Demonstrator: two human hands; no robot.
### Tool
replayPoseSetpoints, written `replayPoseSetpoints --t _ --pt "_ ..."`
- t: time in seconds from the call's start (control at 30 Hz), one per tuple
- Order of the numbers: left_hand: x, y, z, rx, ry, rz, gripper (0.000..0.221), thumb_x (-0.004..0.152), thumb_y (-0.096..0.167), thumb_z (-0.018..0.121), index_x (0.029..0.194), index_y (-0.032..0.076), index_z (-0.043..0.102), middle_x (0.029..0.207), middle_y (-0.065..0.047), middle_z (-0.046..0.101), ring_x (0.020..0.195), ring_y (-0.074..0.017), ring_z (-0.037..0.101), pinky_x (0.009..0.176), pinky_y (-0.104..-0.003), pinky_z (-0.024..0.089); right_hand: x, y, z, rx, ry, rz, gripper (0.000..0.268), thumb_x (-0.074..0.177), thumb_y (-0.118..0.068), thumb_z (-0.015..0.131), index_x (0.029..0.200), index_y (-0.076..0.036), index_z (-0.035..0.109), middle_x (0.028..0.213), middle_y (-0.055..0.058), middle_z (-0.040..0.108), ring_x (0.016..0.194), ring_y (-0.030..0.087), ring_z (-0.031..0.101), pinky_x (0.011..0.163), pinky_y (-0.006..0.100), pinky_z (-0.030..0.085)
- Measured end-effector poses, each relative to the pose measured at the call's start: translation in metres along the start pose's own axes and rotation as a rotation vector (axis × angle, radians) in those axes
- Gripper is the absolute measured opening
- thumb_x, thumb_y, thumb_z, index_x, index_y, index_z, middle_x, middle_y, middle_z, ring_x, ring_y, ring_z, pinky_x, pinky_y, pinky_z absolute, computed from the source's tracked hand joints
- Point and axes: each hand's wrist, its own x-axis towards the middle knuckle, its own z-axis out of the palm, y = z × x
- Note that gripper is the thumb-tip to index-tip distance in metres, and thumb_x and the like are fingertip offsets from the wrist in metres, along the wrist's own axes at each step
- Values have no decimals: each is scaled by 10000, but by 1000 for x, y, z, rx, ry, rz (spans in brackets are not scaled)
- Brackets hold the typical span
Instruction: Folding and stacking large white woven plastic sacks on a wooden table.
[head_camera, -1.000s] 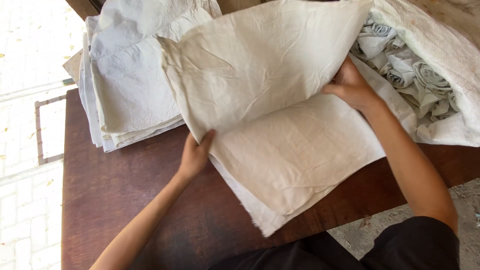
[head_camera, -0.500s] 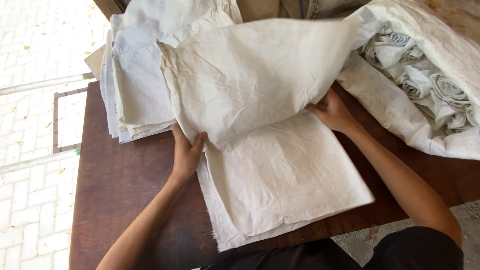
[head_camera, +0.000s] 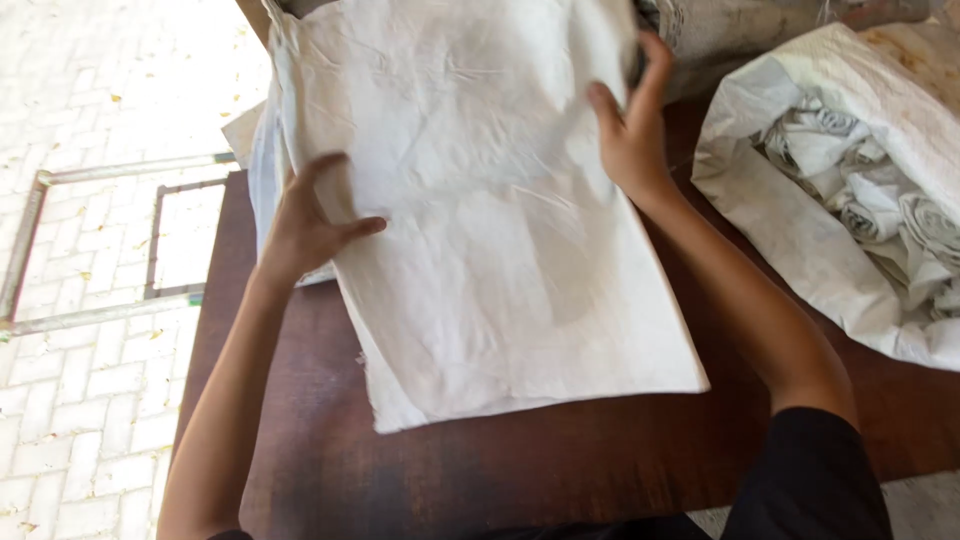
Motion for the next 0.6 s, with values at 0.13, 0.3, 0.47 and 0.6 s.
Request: replayPoseSetpoints --t 0.13,0.3,0.47,0.6 --pt "74 -31 -23 175 76 -136 1251 539 301 1032 1558 69 343 1463 -256 432 1325 -438 522 1085 -481 481 86 21 66 -146 112 -219 655 1176 -153 673 1591 -93 169 1597 196 336 1498 397 426 1235 506 410" --pt "158 -143 25 749 123 -251 1015 720 426 933 1562 205 410 1632 -339 98 1444 -572 264 1120 -788 222 135 -40 125 -141 -308 724 698 948 -411 622 1569 -207 378 1653 230 210 1432 504 314 1175 584 359" --pt "128 -77 110 417 -244 -188 907 820 785 542 1592 401 261 1705 -185 -53 1551 -480 -66 1059 -868 -31 111 -8 173 -838 -639 235 906 868 -731 586 1598 -284 288 1713 174 -85 1574 379 9 1228 655 109" --pt "129 -88 130 400 -247 -184 947 817 878 370 1622 410 199 1729 -146 34 1571 -470 -38 1053 -886 -95 91 30 204 -944 -1003 -155 1050 817 -927 349 1632 -281 198 1710 80 -30 1571 351 -38 1215 680 -6"
